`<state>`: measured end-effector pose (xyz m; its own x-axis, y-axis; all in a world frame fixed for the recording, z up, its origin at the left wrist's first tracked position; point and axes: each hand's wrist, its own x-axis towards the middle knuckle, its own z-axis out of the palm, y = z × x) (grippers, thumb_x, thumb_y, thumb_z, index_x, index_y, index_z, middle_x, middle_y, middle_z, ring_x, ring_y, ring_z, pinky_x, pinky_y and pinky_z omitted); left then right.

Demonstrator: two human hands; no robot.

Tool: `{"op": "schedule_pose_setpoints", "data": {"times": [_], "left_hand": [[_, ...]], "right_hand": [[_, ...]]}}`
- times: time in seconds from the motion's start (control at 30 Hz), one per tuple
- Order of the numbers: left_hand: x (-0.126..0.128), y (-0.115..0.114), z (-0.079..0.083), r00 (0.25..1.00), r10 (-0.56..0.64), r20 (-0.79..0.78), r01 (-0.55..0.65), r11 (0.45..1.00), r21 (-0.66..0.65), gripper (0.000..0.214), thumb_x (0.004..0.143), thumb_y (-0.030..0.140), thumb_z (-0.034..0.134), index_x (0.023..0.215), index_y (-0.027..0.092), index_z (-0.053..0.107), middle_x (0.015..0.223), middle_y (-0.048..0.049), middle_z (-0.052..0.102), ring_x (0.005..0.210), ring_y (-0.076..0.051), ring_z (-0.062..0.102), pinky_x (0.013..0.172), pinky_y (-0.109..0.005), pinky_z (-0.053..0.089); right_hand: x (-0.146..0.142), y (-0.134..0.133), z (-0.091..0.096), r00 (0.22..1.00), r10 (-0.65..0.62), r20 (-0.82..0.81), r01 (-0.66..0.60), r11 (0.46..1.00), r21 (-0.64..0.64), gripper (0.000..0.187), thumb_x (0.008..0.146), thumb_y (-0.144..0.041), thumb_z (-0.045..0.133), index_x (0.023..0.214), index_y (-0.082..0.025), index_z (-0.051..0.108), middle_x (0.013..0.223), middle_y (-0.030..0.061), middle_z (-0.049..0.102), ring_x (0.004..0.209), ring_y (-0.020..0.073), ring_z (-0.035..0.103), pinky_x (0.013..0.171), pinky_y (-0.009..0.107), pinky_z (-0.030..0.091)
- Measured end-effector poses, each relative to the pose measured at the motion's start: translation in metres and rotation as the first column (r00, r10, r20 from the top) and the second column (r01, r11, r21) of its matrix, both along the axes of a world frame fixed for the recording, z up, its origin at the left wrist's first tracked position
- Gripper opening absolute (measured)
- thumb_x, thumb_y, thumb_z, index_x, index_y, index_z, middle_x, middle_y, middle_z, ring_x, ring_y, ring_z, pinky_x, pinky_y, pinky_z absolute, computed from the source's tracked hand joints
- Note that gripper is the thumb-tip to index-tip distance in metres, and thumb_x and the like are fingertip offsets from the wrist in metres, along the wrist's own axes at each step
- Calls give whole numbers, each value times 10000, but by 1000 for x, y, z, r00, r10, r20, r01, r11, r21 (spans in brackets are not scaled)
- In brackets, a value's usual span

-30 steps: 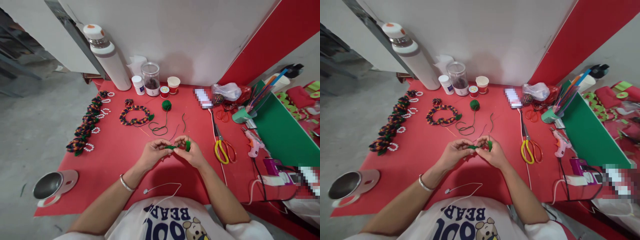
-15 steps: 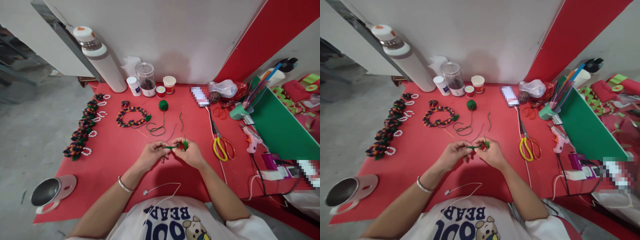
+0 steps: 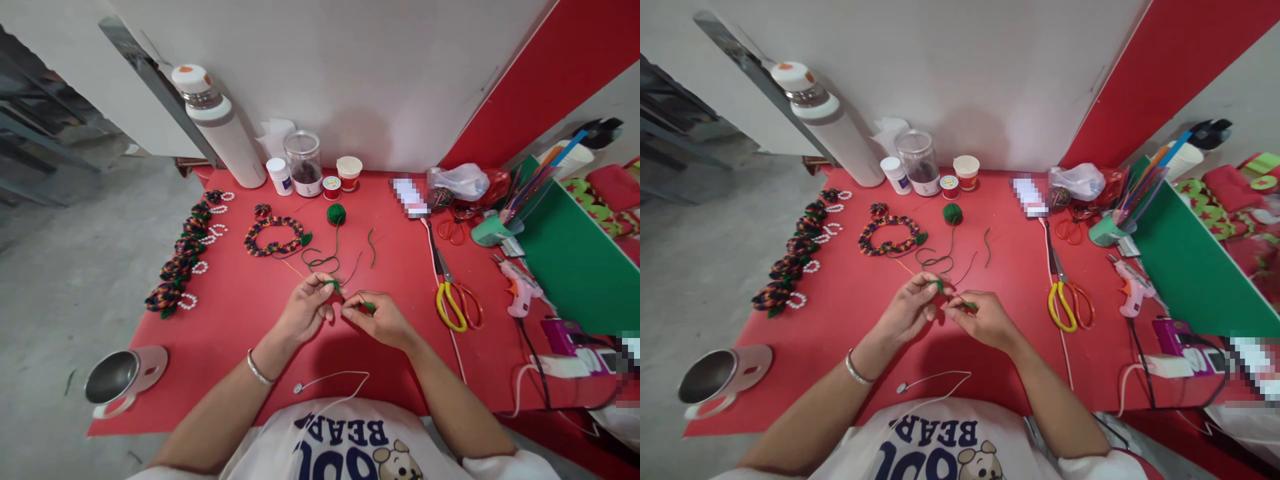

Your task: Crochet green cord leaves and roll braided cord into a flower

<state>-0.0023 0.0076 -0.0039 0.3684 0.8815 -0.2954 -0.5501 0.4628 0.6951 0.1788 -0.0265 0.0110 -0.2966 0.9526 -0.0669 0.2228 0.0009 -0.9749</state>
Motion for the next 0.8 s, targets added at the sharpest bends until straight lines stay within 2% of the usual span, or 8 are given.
{"op": "schedule_pose_setpoints", "data": {"times": [0.1, 0.17, 0.23, 0.3, 0.37, 0.43, 0.57, 0.8], "left_hand": [[-2, 1, 0, 997, -25, 77, 27, 999, -29, 273, 738, 226, 843, 868, 143, 618, 700, 6, 662, 446, -65, 550, 358, -148, 461], [-3, 1, 0, 992, -44, 115, 48, 998, -36, 243, 756, 203, 828, 876, 140, 627, 691, 10, 657, 400, -27, 470, 361, -130, 429], [-3, 0, 0, 986, -75, 151, 82, 996, -40, 206, 772, 186, 814, 866, 132, 639, 751, -15, 684, 390, 1, 407, 351, -105, 369], [-3, 0, -1, 976, -111, 187, 120, 992, -37, 168, 791, 180, 798, 857, 129, 652, 783, -32, 699, 385, 14, 359, 341, -96, 316], [-3, -1, -1, 968, -132, 215, 143, 989, -35, 143, 800, 173, 789, 858, 134, 665, 794, -39, 709, 385, 16, 340, 340, -94, 290], [-4, -1, -2, 963, -143, 229, 156, 987, -42, 132, 801, 168, 789, 869, 140, 680, 797, -42, 717, 383, 17, 329, 339, -95, 278], [-4, -2, -2, 957, -158, 241, 175, 983, -48, 126, 800, 165, 793, 880, 147, 698, 800, -40, 726, 373, 20, 310, 331, -94, 266], [-5, -2, 0, 950, -181, 255, 194, 980, -29, 107, 821, 174, 774, 887, 150, 693, 830, -33, 712, 380, 21, 296, 329, -94, 269]], "right_hand": [[4, 1, -7, 977, -84, -198, 75, 996, -52, 421, 982, -512, 500, 859, -198, 751, 846, 51, 707, 698, 152, 639, 669, 284, 520], [9, 2, -13, 928, -212, -307, 214, 977, -28, 552, 986, -602, 416, 809, -199, 750, 875, 67, 688, 696, 157, 632, 650, 295, 529], [12, 3, -16, 854, -368, -369, 387, 922, -24, 610, 975, -646, 400, 729, -200, 735, 766, 52, 648, 638, 142, 597, 597, 271, 512], [13, 3, -17, 774, -481, -411, 484, 869, -105, 627, 960, -685, 398, 736, -199, 726, 590, 13, 565, 504, 116, 510, 470, 233, 440], [12, 4, -16, 736, -498, -459, 467, 864, -188, 632, 920, -740, 427, 823, -194, 729, 523, -9, 543, 422, 101, 447, 384, 213, 365], [9, 5, -13, 733, -451, -509, 404, 891, -209, 604, 865, -758, 522, 889, -189, 723, 566, 6, 613, 429, 103, 487, 361, 202, 360], [4, 7, -10, 739, -391, -549, 341, 919, -196, 484, 815, -665, 687, 876, -185, 700, 630, 30, 690, 475, 114, 571, 358, 181, 390], [4, 8, -12, 701, -441, -561, 381, 896, -229, 477, 833, -665, 664, 841, -188, 671, 593, 4, 666, 437, 92, 532, 350, 171, 400]]}}
